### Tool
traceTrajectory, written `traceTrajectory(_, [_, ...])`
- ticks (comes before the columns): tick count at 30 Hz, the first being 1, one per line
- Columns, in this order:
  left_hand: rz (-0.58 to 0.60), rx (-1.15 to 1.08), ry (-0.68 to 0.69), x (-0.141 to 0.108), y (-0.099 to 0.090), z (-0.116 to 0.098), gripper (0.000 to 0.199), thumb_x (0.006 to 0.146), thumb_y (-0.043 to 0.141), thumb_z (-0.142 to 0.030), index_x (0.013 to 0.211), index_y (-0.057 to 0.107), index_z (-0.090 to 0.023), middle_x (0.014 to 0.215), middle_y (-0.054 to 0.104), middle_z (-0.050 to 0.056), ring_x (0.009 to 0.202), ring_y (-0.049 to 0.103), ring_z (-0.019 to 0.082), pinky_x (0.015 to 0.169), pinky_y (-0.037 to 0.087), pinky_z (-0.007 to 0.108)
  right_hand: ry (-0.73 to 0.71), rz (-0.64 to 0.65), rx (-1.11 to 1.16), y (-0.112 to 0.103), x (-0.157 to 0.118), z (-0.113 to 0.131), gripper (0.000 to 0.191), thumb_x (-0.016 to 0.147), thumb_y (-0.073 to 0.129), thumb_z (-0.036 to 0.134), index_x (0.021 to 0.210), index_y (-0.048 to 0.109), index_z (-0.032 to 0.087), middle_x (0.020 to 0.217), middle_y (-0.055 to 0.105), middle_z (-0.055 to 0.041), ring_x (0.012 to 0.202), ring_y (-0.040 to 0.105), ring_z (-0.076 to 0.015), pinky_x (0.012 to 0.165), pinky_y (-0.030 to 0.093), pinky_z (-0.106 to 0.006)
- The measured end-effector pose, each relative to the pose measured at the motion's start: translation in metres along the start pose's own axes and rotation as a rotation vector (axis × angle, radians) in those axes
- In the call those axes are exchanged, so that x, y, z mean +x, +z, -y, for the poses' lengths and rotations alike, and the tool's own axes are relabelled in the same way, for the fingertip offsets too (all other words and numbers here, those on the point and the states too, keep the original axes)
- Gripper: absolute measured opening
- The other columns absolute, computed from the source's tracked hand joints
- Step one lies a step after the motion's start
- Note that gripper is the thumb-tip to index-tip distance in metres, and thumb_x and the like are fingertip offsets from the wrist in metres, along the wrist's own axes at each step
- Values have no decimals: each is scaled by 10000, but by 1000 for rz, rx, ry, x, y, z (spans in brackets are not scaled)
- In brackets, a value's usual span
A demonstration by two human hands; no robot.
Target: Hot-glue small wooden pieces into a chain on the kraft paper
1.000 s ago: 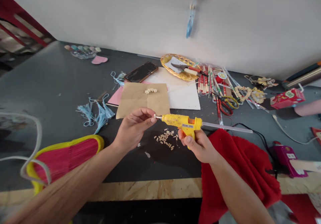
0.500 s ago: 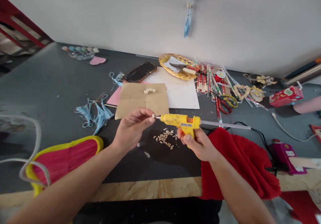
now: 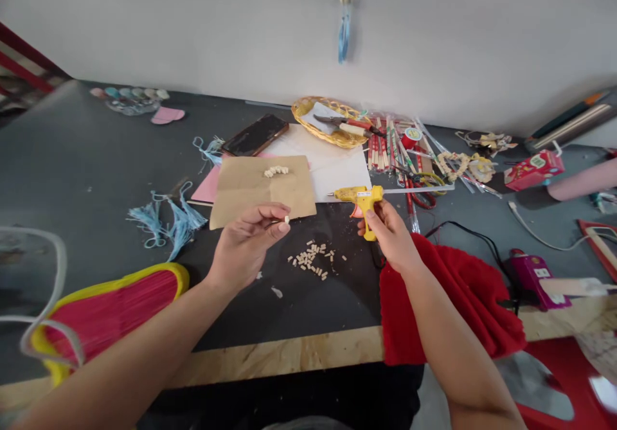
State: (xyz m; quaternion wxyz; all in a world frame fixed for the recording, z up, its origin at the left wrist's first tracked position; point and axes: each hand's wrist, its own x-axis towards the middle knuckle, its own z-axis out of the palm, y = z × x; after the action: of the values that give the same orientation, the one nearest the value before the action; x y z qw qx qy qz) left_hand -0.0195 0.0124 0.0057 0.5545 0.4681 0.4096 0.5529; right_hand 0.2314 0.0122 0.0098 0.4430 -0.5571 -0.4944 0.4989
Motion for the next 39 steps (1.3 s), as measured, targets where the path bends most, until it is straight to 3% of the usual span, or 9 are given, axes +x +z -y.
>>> traceTrajectory(5, [18,54,5,0,1,0,141,733,754,-222,858,692,-199,904,649,14,807,589,113,737,491,217,-163,-187,-631,-18,5,-2,400,901,497,468,1187,545,192,1118,662,-114,982,651,-263,813,518,-392])
traceTrajectory(9, [51,119,43,-1,2,-3,128,736,739,-225,843,681,-188,880,640,19,766,586,114,683,496,226,-295,-379,-1074,-20,-1,3,245,876,557,382,1011,629,192,1066,659,-105,837,663,-249,709,514,-358])
traceTrajectory(11, [64,148,53,-1,3,-3,126,742,729,-225,849,675,-185,861,634,17,751,583,114,668,495,230,-458,-303,-1029,-11,-7,3,183,900,540,326,977,637,190,1010,665,-91,827,659,-215,709,521,-322])
traceTrajectory(13, [72,176,51,-2,3,-3,125,751,717,-223,860,669,-185,852,630,11,745,580,110,668,492,228,-625,-92,-915,2,-12,1,166,929,507,258,999,642,191,982,668,-82,883,648,-194,773,527,-306])
traceTrajectory(16, [78,216,44,-2,2,-3,116,773,698,-220,877,661,-186,857,630,3,743,579,100,683,485,222,-766,228,-880,26,-16,-3,231,945,466,183,1088,647,195,1000,662,-82,928,599,-201,843,518,-339])
traceTrajectory(18, [79,233,45,-2,2,-3,111,779,691,-218,879,658,-183,859,630,2,748,582,100,692,484,222,-820,330,-939,40,-17,-6,279,941,446,141,1126,651,179,1033,654,-95,940,552,-217,859,506,-362])
traceTrajectory(27, [70,256,24,-2,2,-3,126,783,689,-239,891,657,-183,837,637,0,738,593,110,685,484,234,-835,333,-1127,54,-14,-18,232,908,551,178,1061,699,269,1115,623,-68,1007,457,-247,871,471,-391])
traceTrajectory(35, [93,317,55,-3,1,-1,116,798,674,-246,897,650,-190,851,643,8,751,599,119,703,492,247,-855,328,-924,53,-11,-9,131,901,575,163,828,683,173,950,660,-86,920,516,-211,848,482,-362])
traceTrajectory(39, [114,458,141,-5,4,-3,82,803,671,-234,870,651,-191,819,662,9,710,602,122,685,495,254,-697,247,-630,49,-15,-6,129,911,567,195,838,673,194,882,670,-64,871,578,-189,797,505,-348])
